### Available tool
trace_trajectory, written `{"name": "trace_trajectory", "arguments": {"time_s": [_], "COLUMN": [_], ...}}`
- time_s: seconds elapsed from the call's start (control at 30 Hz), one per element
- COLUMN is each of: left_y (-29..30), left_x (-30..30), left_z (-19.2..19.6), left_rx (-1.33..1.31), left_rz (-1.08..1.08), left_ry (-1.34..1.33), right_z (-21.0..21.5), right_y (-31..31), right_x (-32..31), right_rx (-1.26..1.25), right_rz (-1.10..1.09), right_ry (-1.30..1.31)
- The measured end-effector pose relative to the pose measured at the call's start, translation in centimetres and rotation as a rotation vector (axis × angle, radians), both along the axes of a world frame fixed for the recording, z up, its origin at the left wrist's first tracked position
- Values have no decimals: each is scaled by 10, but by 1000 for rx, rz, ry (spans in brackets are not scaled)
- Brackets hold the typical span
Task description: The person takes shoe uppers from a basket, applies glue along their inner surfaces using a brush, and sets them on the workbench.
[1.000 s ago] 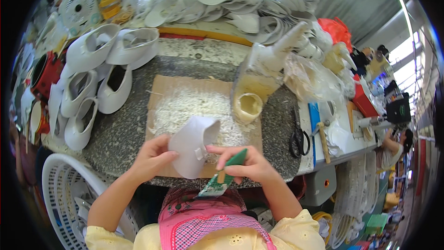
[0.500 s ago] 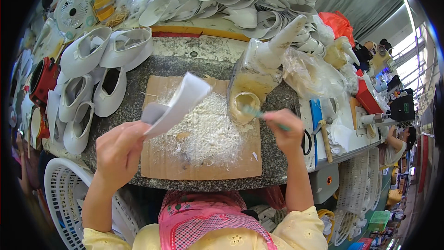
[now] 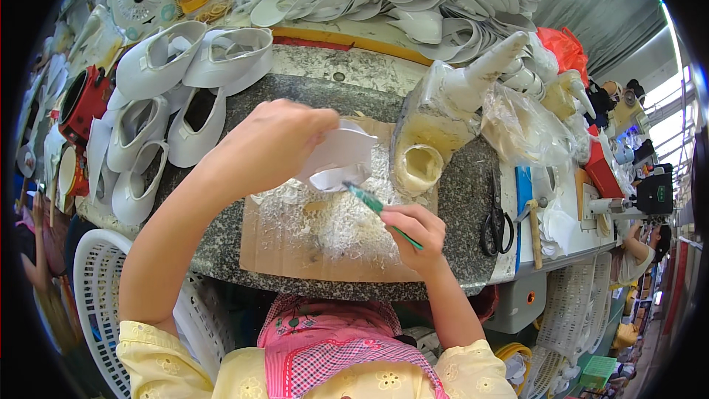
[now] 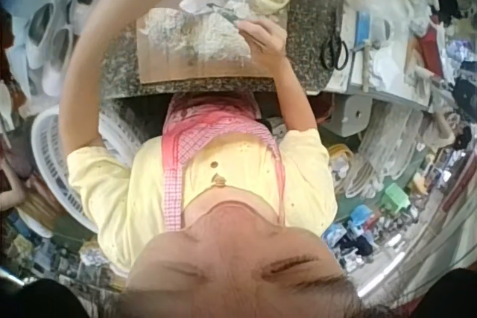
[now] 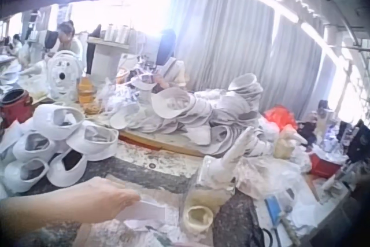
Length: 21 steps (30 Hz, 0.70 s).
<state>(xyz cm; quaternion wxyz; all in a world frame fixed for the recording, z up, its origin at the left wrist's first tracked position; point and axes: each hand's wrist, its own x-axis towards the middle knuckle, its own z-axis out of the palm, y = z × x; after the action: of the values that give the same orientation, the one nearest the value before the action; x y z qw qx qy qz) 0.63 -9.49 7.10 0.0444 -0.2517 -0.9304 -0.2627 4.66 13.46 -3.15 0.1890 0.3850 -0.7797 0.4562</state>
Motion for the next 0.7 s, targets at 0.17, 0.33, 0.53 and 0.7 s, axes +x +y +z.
{"name": "trace_trajectory", "arguments": {"time_s": [0.17,0.33,0.53,0.7], "left_y": [12,9,-17,2], "left_x": [-10,-2,14,35], "left_z": [-4,-15,-16,-13], "left_rx": [-18,3,9,-13], "left_rz": [-41,-77,78,-40], "left_ry": [18,85,220,543], "right_z": [-1,-6,-23,-49], "right_y": [-23,-40,-7,8], "right_x": [-6,-3,7,13], "right_rx": [230,255,-823,-1053], "right_rz": [-207,-134,51,240], "right_ry": [97,-86,-947,-1115]}}
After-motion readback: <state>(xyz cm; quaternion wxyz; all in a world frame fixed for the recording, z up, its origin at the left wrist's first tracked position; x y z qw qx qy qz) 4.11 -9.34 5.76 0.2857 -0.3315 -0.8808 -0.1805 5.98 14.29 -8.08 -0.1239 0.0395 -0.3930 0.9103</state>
